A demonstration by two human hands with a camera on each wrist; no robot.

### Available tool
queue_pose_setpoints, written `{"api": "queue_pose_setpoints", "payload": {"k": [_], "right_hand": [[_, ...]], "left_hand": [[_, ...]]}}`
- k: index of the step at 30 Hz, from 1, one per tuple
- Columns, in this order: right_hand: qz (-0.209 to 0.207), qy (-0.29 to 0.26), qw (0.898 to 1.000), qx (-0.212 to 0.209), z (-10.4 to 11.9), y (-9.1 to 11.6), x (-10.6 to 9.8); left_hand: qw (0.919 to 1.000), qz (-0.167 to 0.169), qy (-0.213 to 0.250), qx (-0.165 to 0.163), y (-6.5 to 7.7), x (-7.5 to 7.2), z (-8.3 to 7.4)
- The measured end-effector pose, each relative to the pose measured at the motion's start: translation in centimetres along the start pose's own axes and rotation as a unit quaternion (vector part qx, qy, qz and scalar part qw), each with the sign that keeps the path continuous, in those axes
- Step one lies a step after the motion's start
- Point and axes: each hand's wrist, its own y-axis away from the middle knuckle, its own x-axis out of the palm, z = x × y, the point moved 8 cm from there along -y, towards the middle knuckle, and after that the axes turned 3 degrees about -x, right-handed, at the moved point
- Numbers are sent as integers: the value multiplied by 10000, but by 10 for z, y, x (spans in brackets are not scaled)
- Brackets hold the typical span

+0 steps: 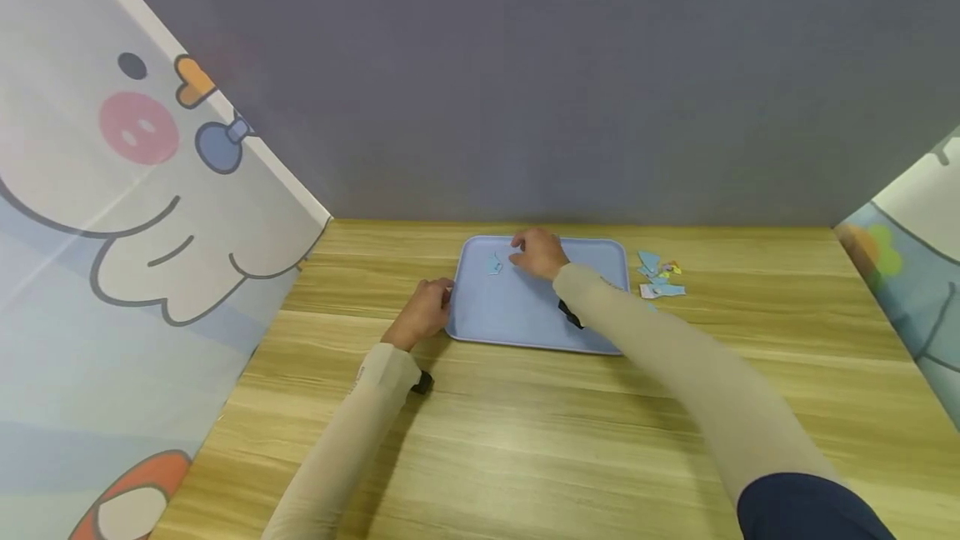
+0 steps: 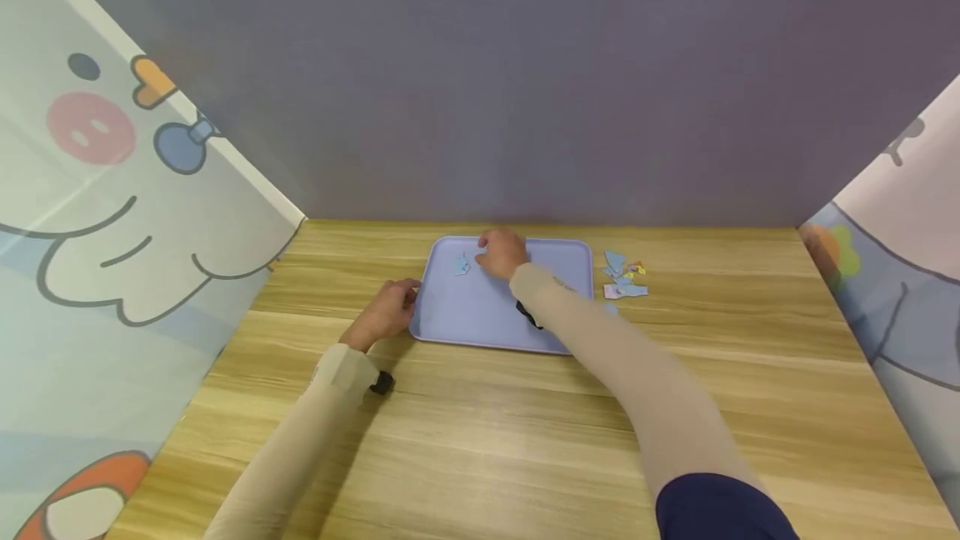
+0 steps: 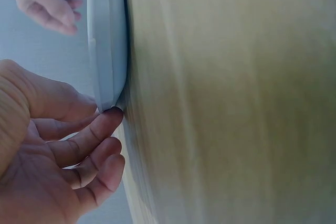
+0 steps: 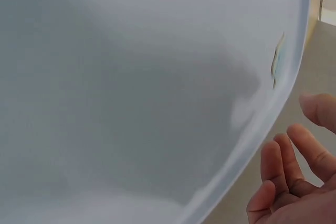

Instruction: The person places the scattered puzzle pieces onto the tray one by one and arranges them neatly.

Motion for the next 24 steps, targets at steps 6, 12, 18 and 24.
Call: {"api": "queue_pose_setpoints", "payload": {"k": [6, 12, 18, 24], "right_hand": [[-58, -1, 10000, -60, -23, 12, -30], [53, -8, 9999, -90, -42, 26, -54], [-77, 205, 9988, -448, -49, 36, -83], [-73, -32, 9986, -523, -61, 56, -104]], "left_hand": [[10000, -3, 53, -28, -1, 0, 1], [9999, 117, 43, 16, 1, -2, 0], [9999, 107, 96, -3, 2, -4, -1], [9998, 167, 134, -18, 5, -3, -2]]}}
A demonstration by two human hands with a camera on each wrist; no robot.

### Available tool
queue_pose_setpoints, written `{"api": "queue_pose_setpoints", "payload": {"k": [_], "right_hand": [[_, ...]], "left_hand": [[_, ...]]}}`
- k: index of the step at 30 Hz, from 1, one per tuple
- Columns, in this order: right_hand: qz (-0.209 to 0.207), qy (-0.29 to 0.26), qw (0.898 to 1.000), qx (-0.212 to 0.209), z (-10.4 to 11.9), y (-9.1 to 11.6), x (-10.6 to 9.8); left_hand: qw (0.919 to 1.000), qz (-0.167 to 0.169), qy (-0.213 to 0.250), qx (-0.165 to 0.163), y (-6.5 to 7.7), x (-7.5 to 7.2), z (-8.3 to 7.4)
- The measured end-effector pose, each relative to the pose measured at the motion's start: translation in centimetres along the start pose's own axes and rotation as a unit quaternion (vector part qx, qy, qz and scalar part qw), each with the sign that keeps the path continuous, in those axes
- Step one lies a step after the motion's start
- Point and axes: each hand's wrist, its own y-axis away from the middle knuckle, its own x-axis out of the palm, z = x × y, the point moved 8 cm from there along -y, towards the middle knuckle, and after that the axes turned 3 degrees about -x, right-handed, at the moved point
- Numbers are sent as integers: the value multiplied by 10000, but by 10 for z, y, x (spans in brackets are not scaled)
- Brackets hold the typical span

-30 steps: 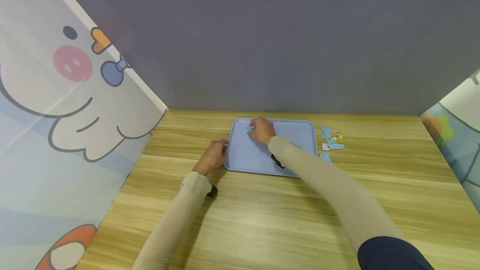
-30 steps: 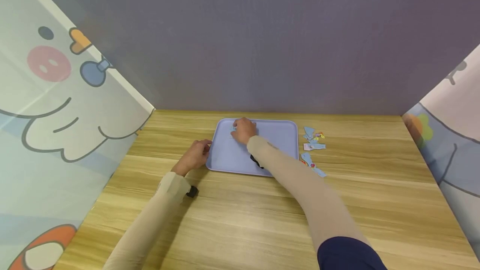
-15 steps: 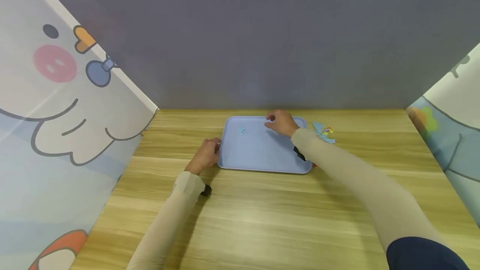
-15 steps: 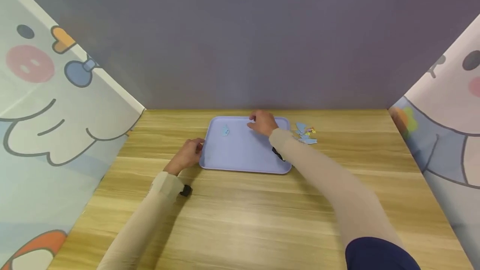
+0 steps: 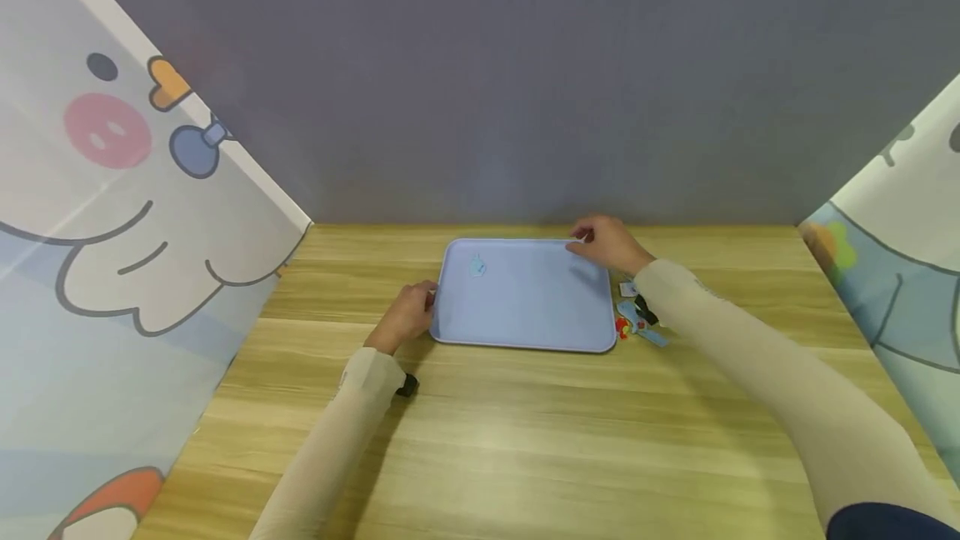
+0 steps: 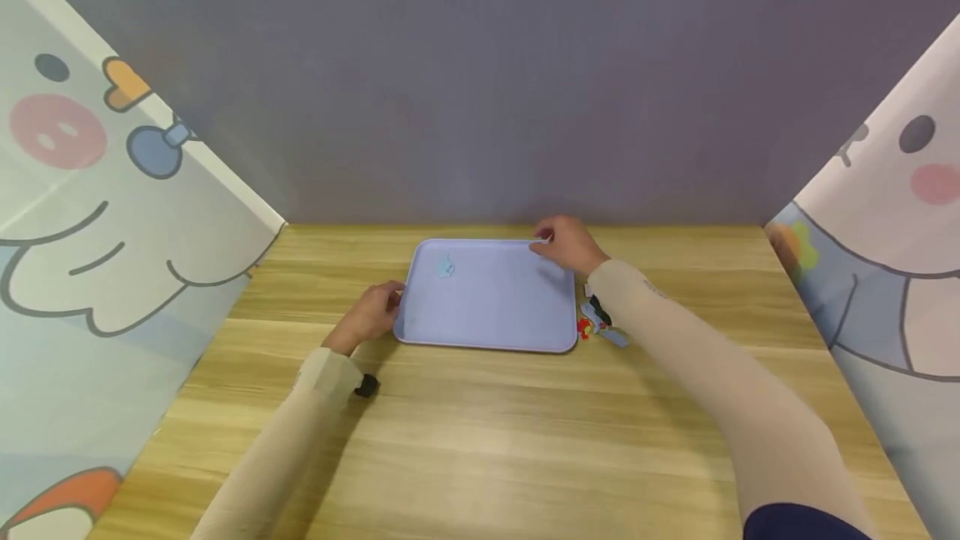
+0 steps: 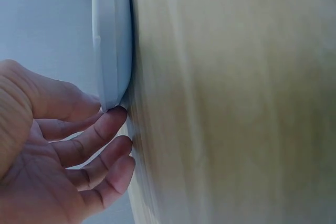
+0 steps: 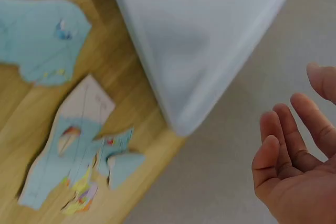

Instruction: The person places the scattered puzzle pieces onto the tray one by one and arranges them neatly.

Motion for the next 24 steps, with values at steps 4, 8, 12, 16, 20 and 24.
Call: {"api": "queue_pose_setpoints", "payload": {"k": [4, 8, 12, 16, 20, 24], "right_hand": [[-118, -174, 9997, 92, -7, 14, -15], [-139, -218, 9996, 109, -12, 27, -25], [-174, -154, 9997, 76, -19, 38, -31], [-195, -179, 9992, 305, -32, 49, -40], [-244, -101, 9989, 395, -43, 59, -50], [-294, 105, 9990, 306, -50, 67, -56]], "left_hand": [[10000, -31, -16, 21, 1, 1, 0], [9999, -62, -19, 76, 0, 1, 0], [9999, -75, -20, 99, 0, 3, 1], [9999, -103, 2, 112, 1, 3, 2], [9998, -125, -26, 162, 1, 2, 1], [9998, -99, 10, 174, 1, 2, 0]]}}
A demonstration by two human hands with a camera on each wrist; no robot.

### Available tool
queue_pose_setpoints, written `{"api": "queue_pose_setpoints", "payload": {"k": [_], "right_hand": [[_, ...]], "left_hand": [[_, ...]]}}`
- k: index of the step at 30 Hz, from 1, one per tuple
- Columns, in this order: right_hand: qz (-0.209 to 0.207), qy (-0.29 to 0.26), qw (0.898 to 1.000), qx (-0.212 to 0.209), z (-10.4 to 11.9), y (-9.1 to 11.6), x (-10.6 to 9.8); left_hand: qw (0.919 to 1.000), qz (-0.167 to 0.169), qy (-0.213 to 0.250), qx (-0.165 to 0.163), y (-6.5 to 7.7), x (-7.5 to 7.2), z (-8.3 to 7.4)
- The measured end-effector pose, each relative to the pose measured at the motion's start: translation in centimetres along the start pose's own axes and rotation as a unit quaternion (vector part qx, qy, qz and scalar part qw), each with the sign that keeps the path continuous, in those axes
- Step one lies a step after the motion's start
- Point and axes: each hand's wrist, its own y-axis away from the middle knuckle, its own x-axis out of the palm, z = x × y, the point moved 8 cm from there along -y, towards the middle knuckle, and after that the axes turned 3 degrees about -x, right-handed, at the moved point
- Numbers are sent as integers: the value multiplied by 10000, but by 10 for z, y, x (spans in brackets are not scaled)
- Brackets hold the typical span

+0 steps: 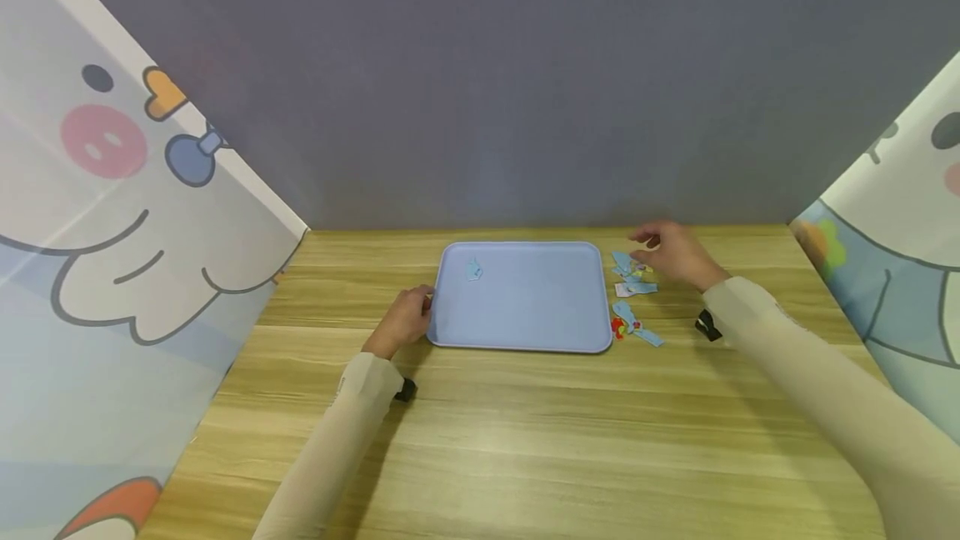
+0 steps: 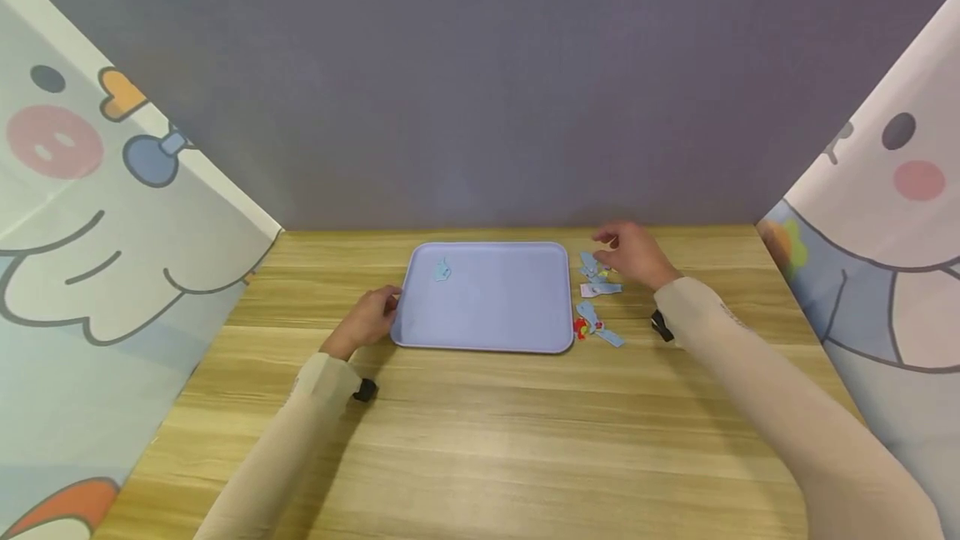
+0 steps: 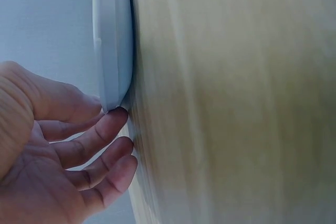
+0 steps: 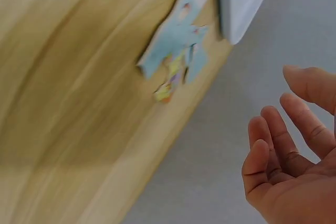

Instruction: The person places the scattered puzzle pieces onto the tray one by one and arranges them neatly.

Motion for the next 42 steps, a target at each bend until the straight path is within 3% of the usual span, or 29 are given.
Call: {"api": "queue_pose_setpoints", "payload": {"k": [6, 15, 28, 36, 42], "right_hand": [[83, 175, 9998, 3, -13, 8, 1], [699, 265, 9965, 373, -26, 17, 26], [482, 1169, 9831, 1327, -23, 36, 45], [272, 1251, 9824, 1359, -26, 33, 57], [263, 1111, 9867, 1155, -23, 32, 56]], "left_hand": [[10000, 12, 9, 39, -1, 0, 1], [10000, -10, 24, 34, -1, 0, 0], [9999, -61, 1, 162, -2, 0, 0], [9997, -115, 29, 215, -2, 1, 0], [9999, -61, 23, 152, -1, 0, 1]]}}
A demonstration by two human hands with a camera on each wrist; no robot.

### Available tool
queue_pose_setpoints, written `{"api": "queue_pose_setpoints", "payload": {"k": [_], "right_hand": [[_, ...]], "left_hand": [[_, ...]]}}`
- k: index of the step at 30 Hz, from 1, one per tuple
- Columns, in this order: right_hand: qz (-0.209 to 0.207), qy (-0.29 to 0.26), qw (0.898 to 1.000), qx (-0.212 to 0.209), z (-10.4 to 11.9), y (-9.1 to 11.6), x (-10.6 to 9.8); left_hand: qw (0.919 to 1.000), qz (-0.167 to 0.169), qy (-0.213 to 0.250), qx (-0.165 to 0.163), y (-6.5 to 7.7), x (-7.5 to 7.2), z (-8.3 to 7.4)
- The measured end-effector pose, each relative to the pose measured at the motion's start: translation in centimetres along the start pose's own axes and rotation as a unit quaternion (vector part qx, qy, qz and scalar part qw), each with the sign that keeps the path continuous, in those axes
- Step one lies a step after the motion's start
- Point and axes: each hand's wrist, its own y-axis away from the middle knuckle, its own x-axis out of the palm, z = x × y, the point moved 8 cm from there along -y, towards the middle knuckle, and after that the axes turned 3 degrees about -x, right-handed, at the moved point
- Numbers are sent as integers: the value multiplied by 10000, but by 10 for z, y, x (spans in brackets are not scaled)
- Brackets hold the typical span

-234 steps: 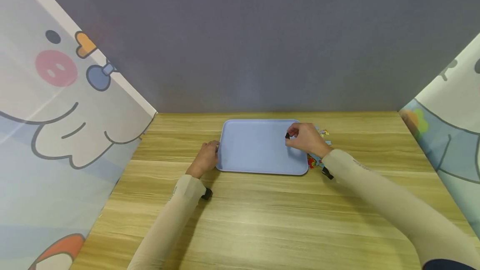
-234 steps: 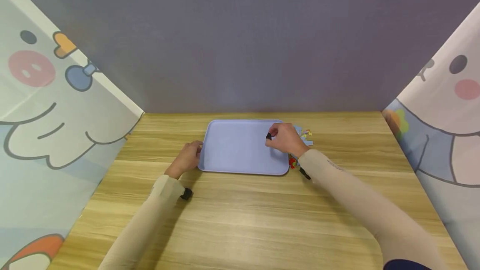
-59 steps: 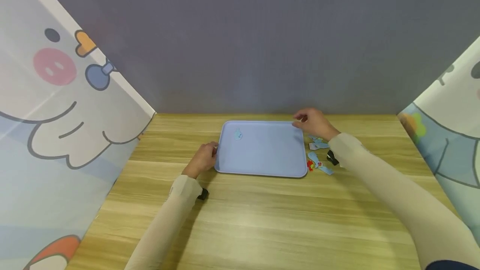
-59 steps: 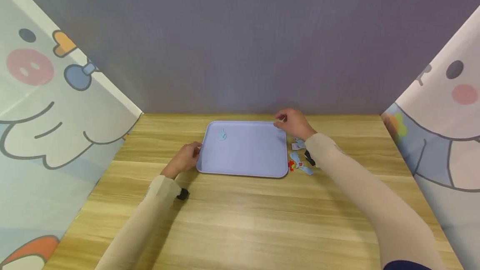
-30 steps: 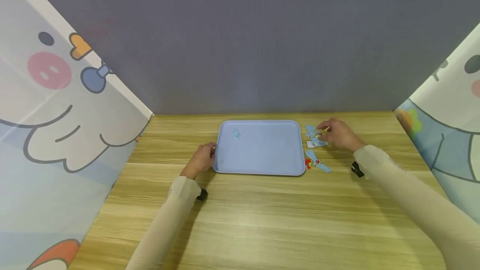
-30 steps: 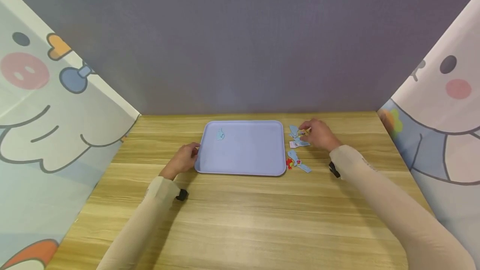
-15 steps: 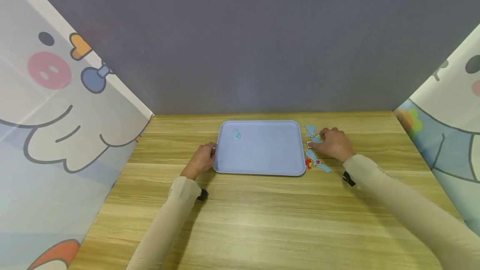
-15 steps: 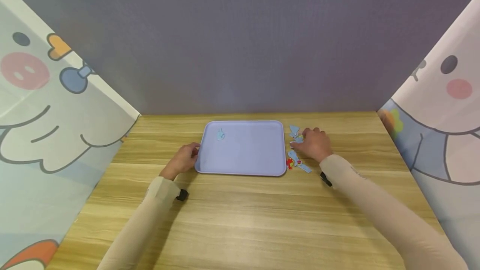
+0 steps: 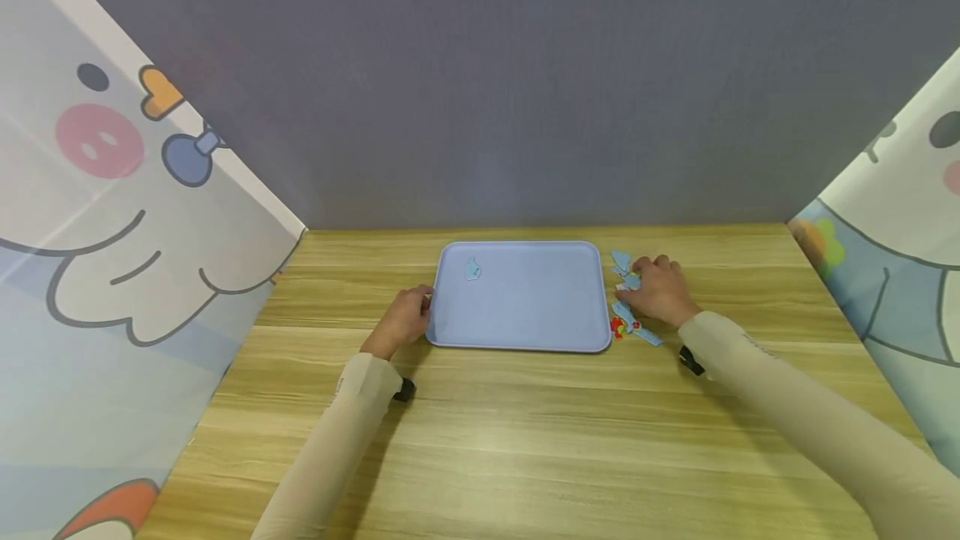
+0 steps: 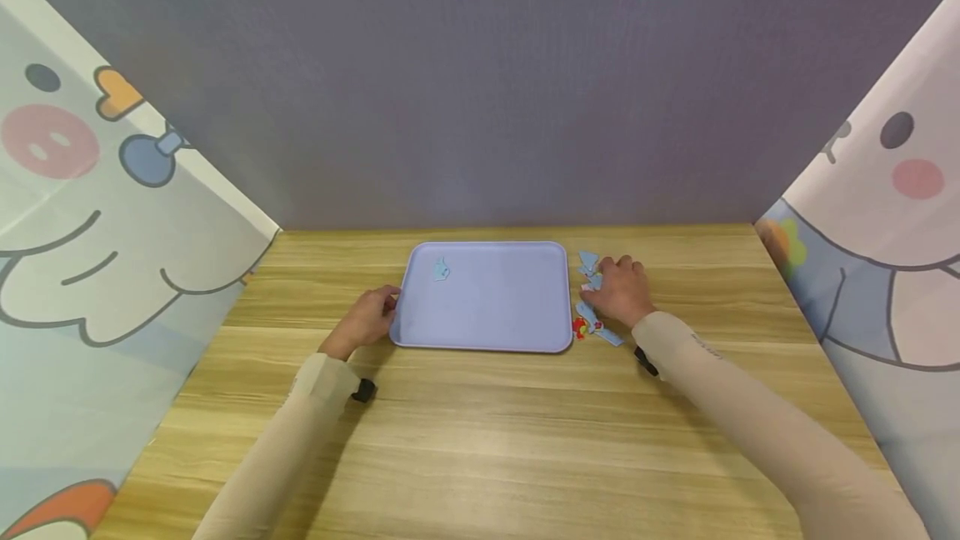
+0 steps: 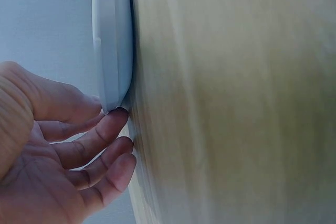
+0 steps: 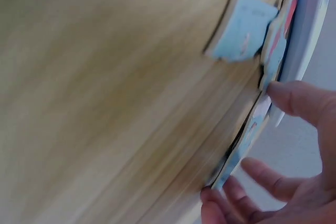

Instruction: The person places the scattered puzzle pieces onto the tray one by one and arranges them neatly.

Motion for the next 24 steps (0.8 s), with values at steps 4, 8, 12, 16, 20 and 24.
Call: {"api": "queue_pose_setpoints", "payload": {"k": [4, 8, 12, 16, 20, 24], "right_hand": [[-34, -12, 9999, -157, 0, 0, -3], [-50, 20, 10000, -19, -5, 2, -6], [6, 109, 9998, 175, -10, 3, -6], [-99, 40, 9999, 99, -10, 3, -9], [-474, -187, 9986, -130, -6, 4, -16], [-658, -394, 9968, -223, -4, 4, -21]], "left_hand": [[10000, 1, -16, 19, 0, 0, 1], [10000, -27, -44, 51, 0, 0, 1], [10000, -39, -38, 32, 0, 0, 1], [10000, -44, -23, 42, 0, 0, 1], [10000, -57, -23, 60, -1, 1, 1], [10000, -62, -46, 41, -1, 1, 1]]}}
